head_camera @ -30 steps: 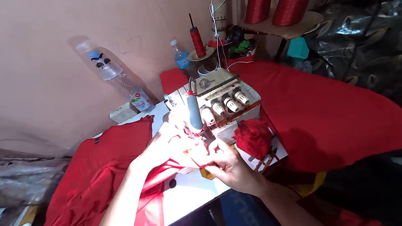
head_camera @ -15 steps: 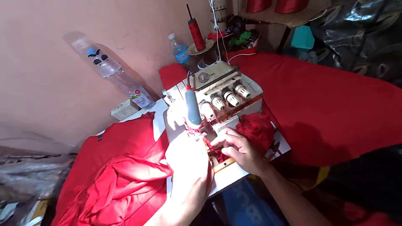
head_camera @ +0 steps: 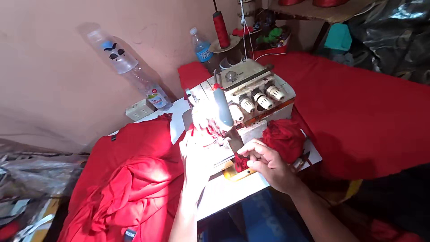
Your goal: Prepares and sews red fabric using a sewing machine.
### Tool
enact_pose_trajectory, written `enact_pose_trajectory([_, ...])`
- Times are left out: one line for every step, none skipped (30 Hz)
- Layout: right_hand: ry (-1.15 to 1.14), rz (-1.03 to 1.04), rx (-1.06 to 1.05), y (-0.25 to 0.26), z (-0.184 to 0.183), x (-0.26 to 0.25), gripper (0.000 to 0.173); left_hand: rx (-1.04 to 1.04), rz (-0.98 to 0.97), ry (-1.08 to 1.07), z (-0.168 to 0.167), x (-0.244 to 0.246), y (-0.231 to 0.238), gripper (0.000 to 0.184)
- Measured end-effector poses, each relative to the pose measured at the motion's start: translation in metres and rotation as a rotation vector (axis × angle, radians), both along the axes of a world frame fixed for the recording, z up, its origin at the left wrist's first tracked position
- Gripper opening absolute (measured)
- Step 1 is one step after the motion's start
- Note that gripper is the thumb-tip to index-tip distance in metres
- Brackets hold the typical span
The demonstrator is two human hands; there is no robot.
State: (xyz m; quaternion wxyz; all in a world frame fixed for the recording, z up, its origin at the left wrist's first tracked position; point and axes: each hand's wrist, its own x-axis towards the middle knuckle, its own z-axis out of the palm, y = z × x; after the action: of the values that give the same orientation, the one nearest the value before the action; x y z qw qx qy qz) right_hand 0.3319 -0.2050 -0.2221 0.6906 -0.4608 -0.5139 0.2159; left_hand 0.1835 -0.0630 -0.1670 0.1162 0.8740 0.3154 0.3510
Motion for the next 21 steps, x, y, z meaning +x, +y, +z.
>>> enact_pose_trajectory([-0.008,0.001,-0.007,-0.001,0.002,-0.004,0.024,0.043,0.060,0.011,-0.002,0.002,0.000,0.017])
enact_pose_trajectory([-0.017,0.003,-0.013,-0.002,0.004,-0.008,0.023,0.054,0.123,0.026,-0.003,0.001,-0.002,0.019])
enact_pose_trajectory([-0.026,0.006,-0.017,-0.002,0.006,-0.012,0.023,0.046,0.184,0.038,-0.001,-0.001,-0.007,0.020])
enact_pose_trajectory([-0.032,0.005,-0.021,-0.002,0.008,-0.017,0.023,0.073,0.231,0.016,-0.001,-0.006,-0.014,0.019])
enact_pose_trajectory([-0.038,0.002,-0.026,-0.002,0.009,-0.022,0.023,0.095,0.271,-0.026,-0.001,-0.013,-0.023,0.018])
enact_pose_trajectory([-0.044,-0.004,-0.035,-0.002,0.009,-0.027,0.022,0.082,0.299,-0.071,-0.005,-0.022,-0.033,0.020])
enact_pose_trajectory([-0.046,-0.006,-0.046,-0.002,0.009,-0.032,0.020,0.104,0.332,-0.141,-0.012,-0.030,-0.040,0.022])
enact_pose_trajectory([-0.049,-0.004,-0.057,-0.001,0.008,-0.037,0.019,0.137,0.359,-0.217,-0.021,-0.035,-0.048,0.024])
enact_pose_trajectory([-0.049,-0.004,-0.061,0.000,0.005,-0.042,0.019,0.140,0.372,-0.266,-0.028,-0.038,-0.060,0.022])
enact_pose_trajectory([-0.042,-0.011,-0.058,0.002,0.002,-0.046,0.018,0.110,0.357,-0.293,-0.033,-0.039,-0.074,0.020])
enact_pose_trajectory([-0.030,-0.022,-0.053,0.003,-0.002,-0.049,0.017,0.052,0.303,-0.313,-0.040,-0.038,-0.091,0.017])
enact_pose_trajectory([-0.018,-0.044,-0.049,0.004,-0.005,-0.051,0.019,-0.018,0.227,-0.337,-0.050,-0.034,-0.106,0.013])
enact_pose_trajectory([-0.012,-0.094,-0.055,0.004,-0.007,-0.051,0.021,-0.077,0.135,-0.336,-0.061,-0.031,-0.119,0.013])
enact_pose_trajectory([-0.016,-0.190,-0.070,0.004,-0.008,-0.048,0.022,-0.118,0.033,-0.317,-0.069,-0.028,-0.129,0.017])
enact_pose_trajectory([-0.040,-0.315,-0.101,0.004,-0.008,-0.040,0.022,-0.133,-0.057,-0.290,-0.075,-0.027,-0.134,0.024])
enact_pose_trajectory([-0.076,-0.437,-0.135,0.005,-0.006,-0.030,0.023,-0.153,-0.116,-0.272,-0.075,-0.028,-0.135,0.027])
enact_pose_trajectory([-0.123,-0.532,-0.163,0.006,-0.005,-0.021,0.024,-0.167,-0.137,-0.275,-0.072,-0.032,-0.133,0.028])
enact_pose_trajectory([-0.159,-0.591,-0.181,0.007,-0.002,-0.015,0.024,-0.155,-0.114,-0.285,-0.066,-0.039,-0.127,0.028])
enact_pose_trajectory([-0.194,-0.618,-0.188,0.007,0.002,-0.014,0.024,-0.121,-0.059,-0.296,-0.058,-0.050,-0.118,0.026])
enact_pose_trajectory([-0.237,-0.629,-0.179,0.005,0.007,-0.017,0.024,-0.065,0.017,-0.301,-0.050,-0.066,-0.105,0.025])
enact_pose_trajectory([-0.297,-0.637,-0.157,0.002,0.012,-0.025,0.025,-0.008,0.096,-0.315,-0.042,-0.086,-0.091,0.024])
